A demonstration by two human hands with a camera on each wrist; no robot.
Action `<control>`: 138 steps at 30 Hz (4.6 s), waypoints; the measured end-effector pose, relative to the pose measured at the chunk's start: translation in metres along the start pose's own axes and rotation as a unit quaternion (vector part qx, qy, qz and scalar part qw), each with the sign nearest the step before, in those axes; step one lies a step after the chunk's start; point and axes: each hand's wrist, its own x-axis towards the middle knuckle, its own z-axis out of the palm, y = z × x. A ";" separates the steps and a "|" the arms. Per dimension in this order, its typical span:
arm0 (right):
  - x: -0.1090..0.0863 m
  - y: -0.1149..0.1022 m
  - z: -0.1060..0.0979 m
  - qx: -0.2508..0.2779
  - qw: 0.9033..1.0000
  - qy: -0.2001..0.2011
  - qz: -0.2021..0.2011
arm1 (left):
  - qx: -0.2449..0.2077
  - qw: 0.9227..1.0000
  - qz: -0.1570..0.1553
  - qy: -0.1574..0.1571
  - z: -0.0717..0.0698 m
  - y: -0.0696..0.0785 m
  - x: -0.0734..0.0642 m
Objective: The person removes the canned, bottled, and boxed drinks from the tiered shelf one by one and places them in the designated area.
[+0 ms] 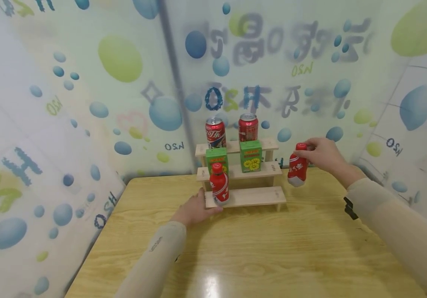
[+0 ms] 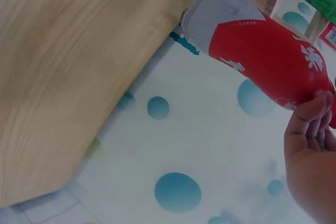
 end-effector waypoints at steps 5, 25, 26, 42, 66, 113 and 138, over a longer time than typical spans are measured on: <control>0.005 0.008 0.007 0.041 0.999 0.020 0.022 | 0.003 1.000 -0.003 0.002 -0.001 0.001 -0.001; 0.022 0.048 0.041 0.112 0.991 0.036 0.058 | 0.005 1.000 -0.003 0.013 0.002 0.001 -0.002; 0.022 0.049 0.042 0.115 0.991 0.039 0.061 | 0.004 1.000 -0.003 0.013 0.003 0.001 -0.002; 0.024 0.058 0.048 0.149 0.984 0.047 0.081 | -0.008 1.000 -0.006 0.017 0.001 0.002 -0.003; 0.029 0.034 0.019 0.146 0.986 0.070 0.032 | -0.026 0.999 -0.014 0.015 -0.005 0.006 -0.007; 0.049 -0.056 0.082 0.228 0.970 -0.085 -0.010 | -0.044 0.999 -0.017 0.020 -0.002 0.001 -0.005; 0.042 -0.068 0.101 0.403 0.905 -0.070 0.116 | -0.049 0.998 -0.028 0.017 -0.001 0.002 -0.006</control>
